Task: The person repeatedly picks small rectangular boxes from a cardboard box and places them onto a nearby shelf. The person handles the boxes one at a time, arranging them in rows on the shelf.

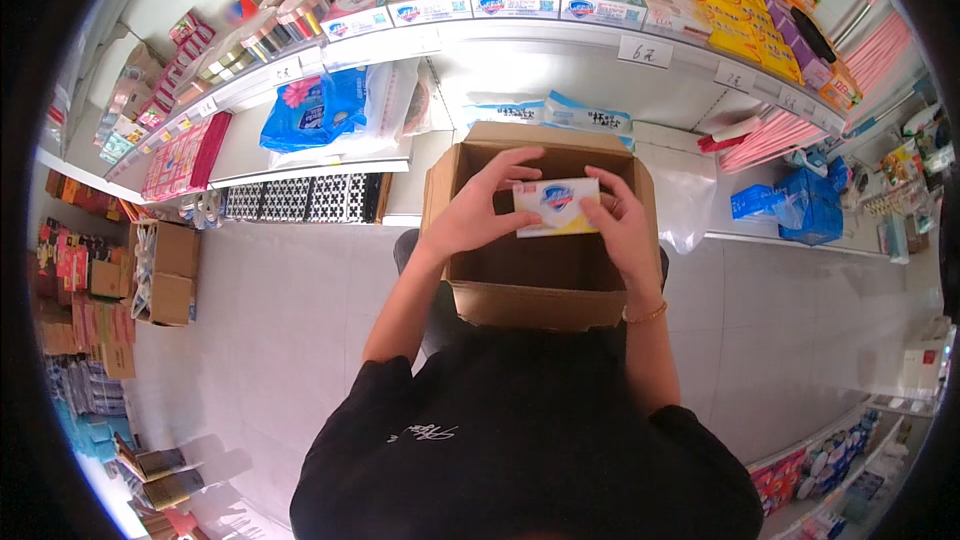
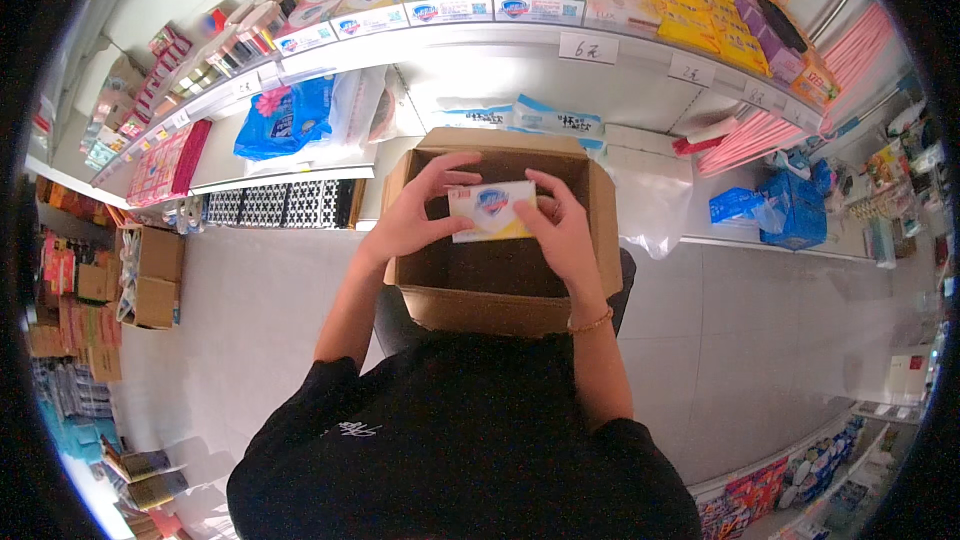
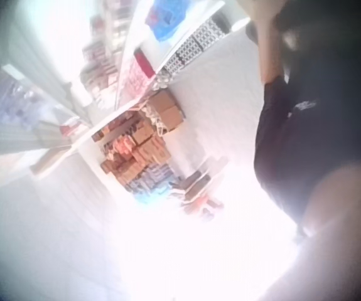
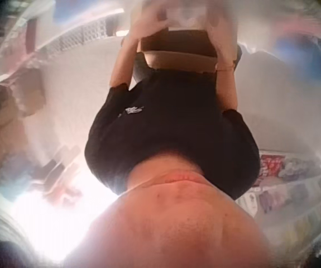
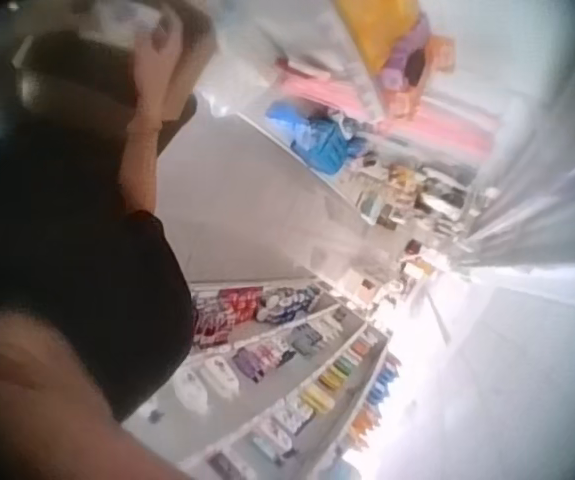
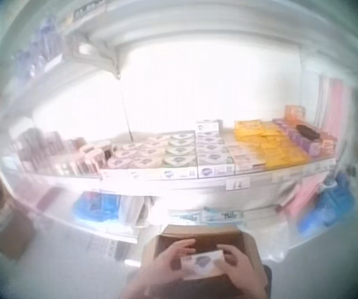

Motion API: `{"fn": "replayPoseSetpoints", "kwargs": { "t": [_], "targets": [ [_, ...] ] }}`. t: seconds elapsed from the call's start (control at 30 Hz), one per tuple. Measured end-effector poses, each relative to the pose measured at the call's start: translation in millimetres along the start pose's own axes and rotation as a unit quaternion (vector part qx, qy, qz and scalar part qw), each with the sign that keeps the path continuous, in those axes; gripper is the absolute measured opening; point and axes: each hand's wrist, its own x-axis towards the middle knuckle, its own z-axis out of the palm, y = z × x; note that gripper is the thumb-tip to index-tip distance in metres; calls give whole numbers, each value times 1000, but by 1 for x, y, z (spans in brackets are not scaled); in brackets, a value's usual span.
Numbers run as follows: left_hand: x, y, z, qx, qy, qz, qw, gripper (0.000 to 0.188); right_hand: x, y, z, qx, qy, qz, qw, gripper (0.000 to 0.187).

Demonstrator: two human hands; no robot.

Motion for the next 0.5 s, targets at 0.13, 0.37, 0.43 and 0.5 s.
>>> {"fn": "replayPoseSetpoints", "kwargs": {
  "t": [0.13,0.37,0.43,0.5],
  "targets": [
    [-11,11,25,23,83,17,996,100,-3,-18,8,-14,31,31,999,42],
    [-17,5,25,28,121,19,992,87,-13,-17,2,0,-17,15,1000,50],
    [-20,7,23,49,120,30,991,82,-15,-17,1,11,-43,3,999,57],
    [-22,9,18,90,117,47,988,77,-17,-21,3,-88,-65,-62,992,67]
  ]
}}
